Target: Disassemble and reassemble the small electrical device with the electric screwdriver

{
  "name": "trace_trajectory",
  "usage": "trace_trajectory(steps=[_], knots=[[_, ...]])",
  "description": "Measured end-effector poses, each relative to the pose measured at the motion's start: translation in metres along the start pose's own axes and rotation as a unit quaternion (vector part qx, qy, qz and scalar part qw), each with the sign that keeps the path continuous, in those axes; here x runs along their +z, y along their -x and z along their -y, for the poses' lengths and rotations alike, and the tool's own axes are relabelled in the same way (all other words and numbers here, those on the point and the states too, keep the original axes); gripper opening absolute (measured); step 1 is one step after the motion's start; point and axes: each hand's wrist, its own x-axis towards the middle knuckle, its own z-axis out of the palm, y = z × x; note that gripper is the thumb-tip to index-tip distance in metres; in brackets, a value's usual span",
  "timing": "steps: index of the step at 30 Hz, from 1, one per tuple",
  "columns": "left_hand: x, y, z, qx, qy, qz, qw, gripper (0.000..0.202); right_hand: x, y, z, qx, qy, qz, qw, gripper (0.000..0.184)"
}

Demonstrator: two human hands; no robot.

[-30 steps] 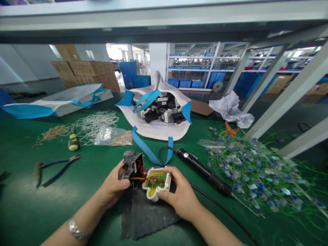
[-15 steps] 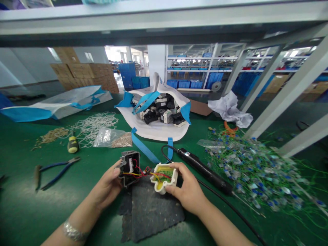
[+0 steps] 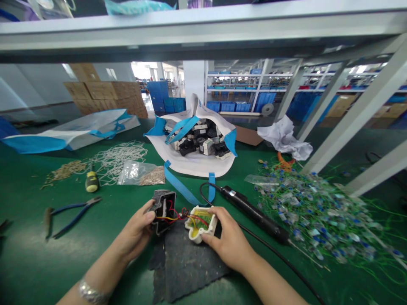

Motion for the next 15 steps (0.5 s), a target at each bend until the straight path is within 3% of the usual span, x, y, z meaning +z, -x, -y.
trace_trajectory(steps=[7, 10, 15], knots=[[0.008, 0.001, 0.009, 0.017, -0.017, 0.047, 0.999, 0.053, 0.012, 0.006, 0.031, -0.061, 0.205, -0.053, 0.975, 0.044], [0.007, 0.002, 0.01, 0.03, -0.013, 0.054, 0.998, 0.053, 0.022, -0.004, 0.044, -0.096, 0.206, -0.015, 0.974, 0.04], [0.004, 0.004, 0.011, 0.023, 0.004, 0.048, 0.999, 0.05, 0.035, -0.02, 0.044, -0.053, 0.137, -0.015, 0.989, 0.021]])
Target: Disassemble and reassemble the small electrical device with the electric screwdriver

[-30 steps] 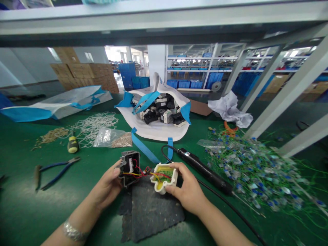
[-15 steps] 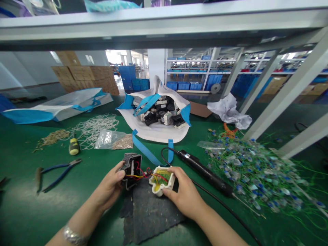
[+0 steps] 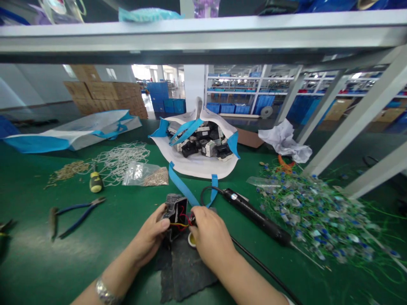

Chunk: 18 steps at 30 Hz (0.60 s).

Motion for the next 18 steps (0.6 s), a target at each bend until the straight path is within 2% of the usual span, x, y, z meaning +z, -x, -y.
trace_trajectory(steps=[9, 18], knots=[[-0.004, -0.004, 0.003, -0.022, 0.03, -0.025, 0.999, 0.045, 0.001, -0.005, -0.006, 0.041, -0.143, 0.026, 0.989, 0.01], [-0.004, -0.006, 0.005, -0.022, 0.023, -0.027, 0.999, 0.042, 0.001, -0.008, -0.013, 0.108, -0.248, 0.026, 0.962, 0.01]])
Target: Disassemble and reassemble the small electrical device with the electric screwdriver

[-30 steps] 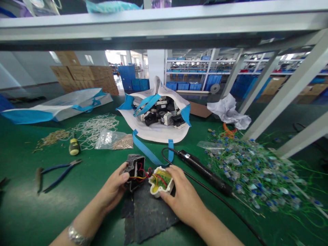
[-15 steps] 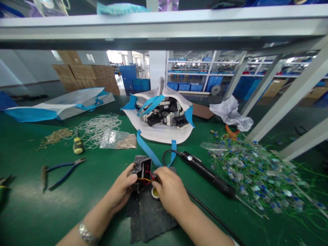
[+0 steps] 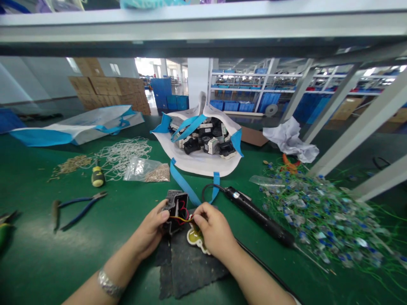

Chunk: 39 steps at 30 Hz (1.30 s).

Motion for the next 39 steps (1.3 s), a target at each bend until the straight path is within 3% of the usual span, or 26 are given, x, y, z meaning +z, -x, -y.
trace_trajectory(steps=[8, 14, 22, 27, 30, 34, 39], knots=[[0.004, 0.001, -0.004, -0.006, -0.007, -0.011, 1.0, 0.045, 0.002, -0.004, -0.008, 0.035, -0.11, 0.022, 0.993, 0.012], [0.004, 0.003, -0.005, -0.009, 0.01, -0.013, 1.0, 0.043, 0.003, -0.006, -0.009, 0.032, -0.098, 0.034, 0.994, 0.009], [0.003, 0.002, -0.005, -0.023, 0.04, -0.029, 0.999, 0.04, 0.0, 0.002, 0.0, -0.006, -0.022, 0.006, 1.0, 0.005], [0.001, 0.004, -0.004, -0.028, 0.048, -0.037, 0.998, 0.038, 0.002, 0.019, 0.014, -0.13, 0.159, -0.089, 0.975, 0.012], [0.0, 0.004, -0.004, -0.03, 0.047, -0.034, 0.998, 0.038, 0.011, 0.025, 0.013, -0.154, 0.221, -0.065, 0.961, 0.013], [0.001, 0.003, -0.002, -0.02, 0.047, -0.018, 0.998, 0.039, 0.025, 0.025, 0.003, -0.142, 0.274, -0.052, 0.95, 0.031], [0.002, 0.004, 0.001, -0.014, 0.048, 0.003, 0.999, 0.042, 0.029, 0.02, -0.006, -0.131, 0.31, -0.041, 0.941, 0.025]])
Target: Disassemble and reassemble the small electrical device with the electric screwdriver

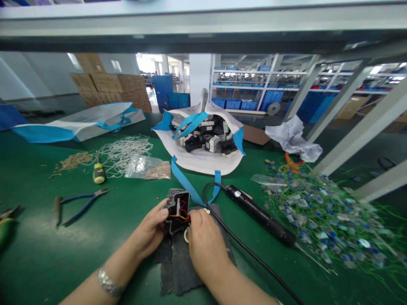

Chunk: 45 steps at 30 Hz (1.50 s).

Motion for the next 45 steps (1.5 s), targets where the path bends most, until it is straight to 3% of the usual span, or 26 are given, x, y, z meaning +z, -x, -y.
trace_trajectory(steps=[7, 11, 17, 20, 28, 35, 40, 45], knots=[[0.005, 0.004, -0.005, 0.014, -0.003, 0.018, 1.0, 0.046, -0.001, -0.003, -0.005, 0.02, 0.011, -0.011, 1.0, 0.024], [0.007, 0.006, -0.008, 0.044, -0.006, 0.018, 0.999, 0.051, -0.008, -0.006, -0.006, 0.051, -0.043, 0.002, 0.998, 0.023], [0.003, 0.002, -0.011, 0.066, -0.022, -0.071, 0.995, 0.048, -0.017, -0.015, -0.015, 0.07, -0.157, 0.055, 0.984, 0.029], [0.001, 0.0, -0.012, 0.062, -0.016, -0.093, 0.994, 0.047, -0.018, -0.015, -0.016, 0.072, -0.146, 0.058, 0.985, 0.025], [0.001, 0.002, -0.022, 0.098, -0.029, -0.085, 0.991, 0.048, -0.014, -0.011, -0.012, 0.076, -0.067, 0.021, 0.995, 0.019], [0.002, 0.002, -0.017, 0.039, -0.014, -0.076, 0.996, 0.042, -0.017, -0.006, -0.002, 0.037, -0.037, 0.031, 0.998, 0.018], [0.002, 0.004, -0.015, 0.033, -0.004, -0.039, 0.999, 0.043, -0.022, -0.012, -0.004, 0.078, -0.192, 0.051, 0.977, 0.011], [0.002, 0.003, -0.017, 0.028, -0.014, -0.056, 0.998, 0.043, -0.025, -0.022, -0.017, 0.108, -0.3, 0.093, 0.943, 0.004]])
